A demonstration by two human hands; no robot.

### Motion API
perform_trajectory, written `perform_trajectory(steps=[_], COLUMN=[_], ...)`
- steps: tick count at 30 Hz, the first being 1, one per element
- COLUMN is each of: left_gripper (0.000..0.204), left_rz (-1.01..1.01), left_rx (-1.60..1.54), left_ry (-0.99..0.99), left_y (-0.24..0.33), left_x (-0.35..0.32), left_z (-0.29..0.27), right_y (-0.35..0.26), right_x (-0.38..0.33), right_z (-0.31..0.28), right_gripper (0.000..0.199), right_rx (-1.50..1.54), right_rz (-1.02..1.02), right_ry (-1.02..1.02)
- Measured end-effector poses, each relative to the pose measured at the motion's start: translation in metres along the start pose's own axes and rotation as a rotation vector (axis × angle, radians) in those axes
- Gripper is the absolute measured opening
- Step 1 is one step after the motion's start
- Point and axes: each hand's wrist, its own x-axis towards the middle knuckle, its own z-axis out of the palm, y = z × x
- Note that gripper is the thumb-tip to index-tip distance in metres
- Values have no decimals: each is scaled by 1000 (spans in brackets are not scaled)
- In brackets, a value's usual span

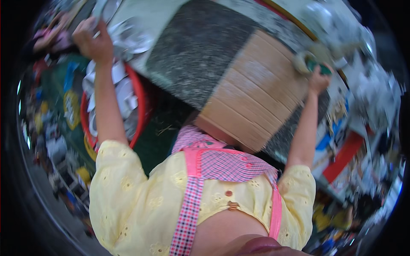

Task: The person rubs adhesive from their hands while walking across the workshop, picks up a plastic basket, and carries it back to the workstation. They then retrieve a shoe component from a basket and apply adhesive to it with an applicator tool.

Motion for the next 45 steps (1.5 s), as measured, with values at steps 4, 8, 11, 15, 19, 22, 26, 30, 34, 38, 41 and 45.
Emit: perform_trajectory(steps=[4,8,11,15,19,22,26,30,34,38,41,45], left_gripper=[19,26,40,43,34,75,94,97,90,71,68,70], left_rz=[-61,-33,-338,-530,-758,-1734,-2036,-1957,-1764,-1017,-1078,-992], left_rx=[218,404,192,141,-417,-1678,-2503,-2468,-2014,-1017,-836,-870], left_ry=[-70,-740,-934,-650,-529,-715,-280,-291,-467,-684,-686,-446], left_y=[-33,-96,-65,-54,-22,23,31,36,50,89,105,98], left_x=[-12,-97,-135,-129,-130,-121,-84,-66,-59,-93,-78,-59], left_z=[-44,-60,-88,-110,-120,-116,-120,-134,-151,-154,-181,-198], right_y=[33,-31,-27,-57,-129,-182,-271,-313,-329,-361,-391,-421], right_x=[32,-15,-34,-62,-83,-114,-154,-174,-181,-209,-224,-212], right_z=[-6,-32,-50,-53,-25,9,27,30,39,34,31,29], right_gripper=[22,35,37,35,27,25,25,27,38,52,59,57], right_rx=[-86,88,113,184,365,562,730,878,1073,1388,1613,1689], right_rz=[222,182,94,147,82,108,244,191,227,217,406,446], right_ry=[-56,142,174,138,11,-329,-796,-957,-1085,-1231,-1354,-1349])
